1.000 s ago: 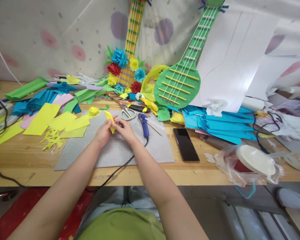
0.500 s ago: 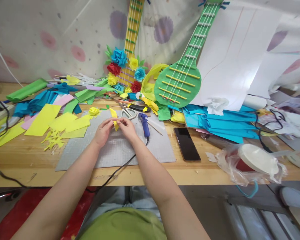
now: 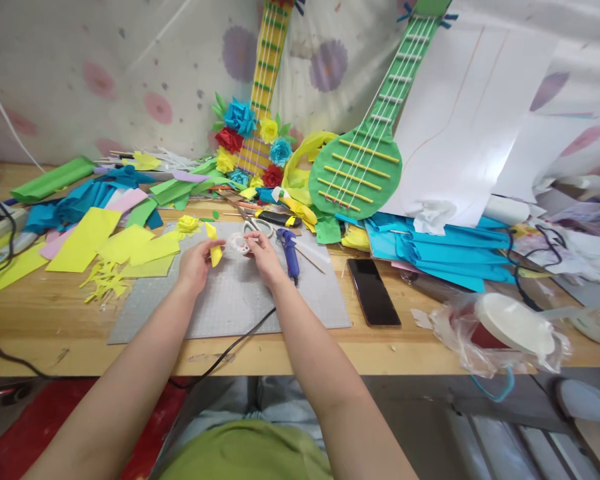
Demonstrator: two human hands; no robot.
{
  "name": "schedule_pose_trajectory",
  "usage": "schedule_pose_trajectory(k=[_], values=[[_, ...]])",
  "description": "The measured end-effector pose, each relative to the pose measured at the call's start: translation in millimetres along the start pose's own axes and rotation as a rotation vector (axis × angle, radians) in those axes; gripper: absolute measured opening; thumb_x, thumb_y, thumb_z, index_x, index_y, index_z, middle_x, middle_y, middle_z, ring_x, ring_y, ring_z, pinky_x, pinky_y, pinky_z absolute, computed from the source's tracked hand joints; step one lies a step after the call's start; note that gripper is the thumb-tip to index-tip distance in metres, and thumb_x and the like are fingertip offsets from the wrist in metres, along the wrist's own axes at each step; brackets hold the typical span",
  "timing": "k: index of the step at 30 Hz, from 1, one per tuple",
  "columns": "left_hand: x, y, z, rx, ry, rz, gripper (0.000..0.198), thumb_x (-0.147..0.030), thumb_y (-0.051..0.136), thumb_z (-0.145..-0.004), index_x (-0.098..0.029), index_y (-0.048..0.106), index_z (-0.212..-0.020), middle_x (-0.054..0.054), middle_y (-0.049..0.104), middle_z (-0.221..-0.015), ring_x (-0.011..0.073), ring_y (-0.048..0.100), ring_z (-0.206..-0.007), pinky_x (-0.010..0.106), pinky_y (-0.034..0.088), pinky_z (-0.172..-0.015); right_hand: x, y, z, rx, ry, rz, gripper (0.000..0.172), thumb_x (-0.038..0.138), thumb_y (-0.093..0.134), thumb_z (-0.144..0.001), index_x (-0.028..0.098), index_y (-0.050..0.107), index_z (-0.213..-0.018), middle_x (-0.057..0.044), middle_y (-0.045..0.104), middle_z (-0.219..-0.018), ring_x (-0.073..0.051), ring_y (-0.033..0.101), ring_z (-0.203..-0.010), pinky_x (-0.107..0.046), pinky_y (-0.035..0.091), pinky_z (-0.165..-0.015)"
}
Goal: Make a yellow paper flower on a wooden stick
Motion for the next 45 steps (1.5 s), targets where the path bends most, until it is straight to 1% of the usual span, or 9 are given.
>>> schedule_pose_trajectory(k=[5,11,16,19,24,31,34,41,45], values=[[-14.2,6.3,7.0,0.026,0.215,-0.236,0.025,-0.036,0.063,-0.062,-0.015,0.069,-0.074,0.006,0.069,-0.079,0.0182,0.061,-0.081,0.028,0.045,-0.075,-4.6,1.8,2.0,0.047,0.021,-0.066,0.033,0.038,0.061,-0.066,0.025,0.045,-0.091,0.006,0.056,-0.069,-0.008,0.053,-0.064,-0.021,0.042,-0.063],[-33.4,14.3,20.3,0.119,0.516,-0.36,0.025,-0.035,0.056,-0.072,-0.016,0.067,-0.083,0.007,0.067,-0.091,0.0175,0.06,-0.088,0.029,0.046,-0.076,-1.1,0.0,2.1,0.0,-0.018,0.01,0.028,0.039,0.058,-0.069,0.022,0.047,-0.089,0.005,0.055,-0.068,-0.006,0.049,-0.058,-0.015,0.034,-0.047],[-42.7,20.5,30.9,0.11,0.667,-0.591,0.033,-0.037,0.064,-0.066,-0.018,0.064,-0.093,0.006,0.064,-0.102,0.0178,0.056,-0.099,0.031,0.045,-0.083,4.0,-1.0,5.3,-0.045,-0.064,0.096,0.024,0.038,0.056,-0.07,0.022,0.044,-0.084,0.005,0.054,-0.067,-0.005,0.048,-0.054,-0.014,0.032,-0.041],[-41.5,20.9,31.1,0.048,0.688,-0.676,0.035,-0.038,0.066,-0.063,-0.019,0.062,-0.093,0.006,0.063,-0.101,0.018,0.056,-0.099,0.033,0.044,-0.087,6.5,-1.2,6.8,-0.078,-0.098,0.14,0.022,0.034,0.055,-0.07,0.022,0.042,-0.083,0.005,0.052,-0.067,-0.007,0.051,-0.059,-0.014,0.037,-0.042],[-36.2,22.7,28.5,0.029,0.696,-0.723,0.024,-0.03,0.061,-0.068,-0.018,0.063,-0.089,0.005,0.065,-0.097,0.0167,0.058,-0.095,0.031,0.045,-0.087,10.2,1.1,8.1,-0.094,-0.131,0.136,0.024,0.031,0.056,-0.069,0.023,0.038,-0.082,0.006,0.049,-0.067,-0.008,0.055,-0.062,-0.014,0.04,-0.041],[-23.3,21.6,16.5,0.16,0.602,-0.594,0.022,-0.028,0.051,-0.076,-0.019,0.065,-0.09,0.006,0.065,-0.099,0.0153,0.059,-0.093,0.027,0.048,-0.075,12.0,0.9,8.1,-0.096,-0.14,0.11,0.023,0.031,0.055,-0.07,0.023,0.038,-0.082,0.007,0.05,-0.064,-0.007,0.054,-0.058,-0.015,0.038,-0.039],[-21.8,20.9,14.4,0.19,0.587,-0.576,0.023,-0.029,0.049,-0.077,-0.019,0.066,-0.091,0.005,0.065,-0.1,0.0149,0.059,-0.092,0.027,0.047,-0.076,11.8,0.4,7.7,-0.097,-0.14,0.108,0.023,0.031,0.056,-0.069,0.022,0.038,-0.081,0.007,0.052,-0.063,-0.007,0.053,-0.057,-0.015,0.038,-0.04],[-19.5,11.1,10.5,0.061,0.453,-0.604,0.024,-0.037,0.055,-0.072,-0.018,0.066,-0.081,0.003,0.067,-0.085,0.0149,0.059,-0.078,0.026,0.045,-0.07,13.4,-0.3,8.6,-0.115,-0.144,0.107,0.024,0.031,0.057,-0.068,0.022,0.038,-0.081,0.007,0.052,-0.064,-0.007,0.056,-0.06,-0.015,0.039,-0.043],[-20.4,11.6,10.4,0.077,0.477,-0.674,0.025,-0.04,0.052,-0.073,-0.018,0.064,-0.079,0.002,0.066,-0.08,0.0142,0.058,-0.074,0.026,0.043,-0.07,12.0,-2.4,8.8,-0.126,-0.102,0.073,0.025,0.032,0.057,-0.068,0.023,0.038,-0.082,0.007,0.052,-0.062,-0.007,0.054,-0.056,-0.014,0.036,-0.039]])
Point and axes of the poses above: each hand's wrist, its own z-axis away from the middle knuckle, its own y-axis out of the palm, x = y × z, the point moved 7 cm from there along -z, towards the middle knuckle
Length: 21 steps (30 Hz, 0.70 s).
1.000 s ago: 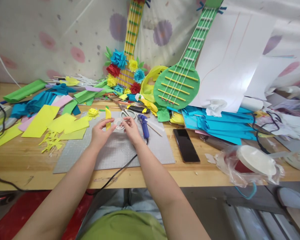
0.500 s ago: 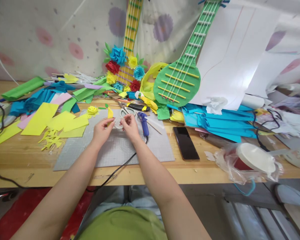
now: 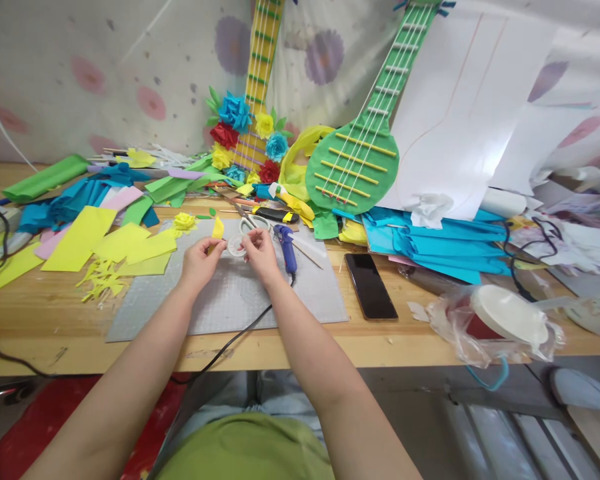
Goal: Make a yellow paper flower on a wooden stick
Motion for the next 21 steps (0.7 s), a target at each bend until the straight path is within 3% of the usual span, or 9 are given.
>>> schedule_pose_trajectory(k=[4,9,16,18,21], values=[[-3.1,-0.8,-1.6,0.061,0.088,-0.061,0.023,-0.039,0.048,-0.077,-0.019,0.061,-0.08,0.002,0.064,-0.081,0.0144,0.056,-0.076,0.027,0.042,-0.071,-6.4,-3.4,1.2,-0.022,0.106,-0.048,0.024,0.031,0.055,-0.068,0.023,0.04,-0.084,0.01,0.049,-0.057,-0.003,0.04,-0.038,-0.013,0.027,-0.032],[-10.8,-4.7,-1.8,0.095,0.208,-0.185,0.021,-0.036,0.044,-0.081,-0.02,0.058,-0.082,0.003,0.062,-0.086,0.0149,0.055,-0.082,0.026,0.04,-0.074,-10.5,4.2,5.6,0.093,0.265,-0.207,0.024,0.031,0.059,-0.065,0.021,0.043,-0.08,0.01,0.045,-0.054,-0.001,0.033,-0.034,-0.013,0.021,-0.03],[-23.4,-1.6,1.4,0.147,0.371,-0.327,0.023,-0.036,0.039,-0.084,-0.02,0.056,-0.083,0.003,0.061,-0.085,0.0154,0.055,-0.082,0.025,0.04,-0.071,-18.4,5.9,14.6,0.248,0.659,-0.426,0.013,0.021,0.056,-0.07,0.017,0.048,-0.08,0.01,0.039,-0.047,0.0,0.023,-0.031,-0.01,0.014,-0.028],[-23.4,-3.4,0.6,0.138,0.373,-0.335,0.023,-0.036,0.039,-0.085,-0.02,0.056,-0.083,0.003,0.061,-0.085,0.0153,0.055,-0.082,0.025,0.04,-0.071,-18.0,6.4,16.4,0.294,0.681,-0.43,0.012,0.019,0.054,-0.071,0.016,0.052,-0.083,0.009,0.041,-0.047,-0.001,0.028,-0.032,-0.01,0.02,-0.028],[-23.7,-8.5,-0.8,0.103,0.376,-0.35,0.024,-0.036,0.038,-0.085,-0.02,0.056,-0.084,0.004,0.061,-0.086,0.0155,0.055,-0.083,0.026,0.04,-0.071,-16.0,8.3,17.2,0.333,0.629,-0.391,0.02,0.014,0.057,-0.067,0.015,0.056,-0.087,0.004,0.055,-0.058,-0.004,0.048,-0.045,-0.014,0.043,-0.041]])
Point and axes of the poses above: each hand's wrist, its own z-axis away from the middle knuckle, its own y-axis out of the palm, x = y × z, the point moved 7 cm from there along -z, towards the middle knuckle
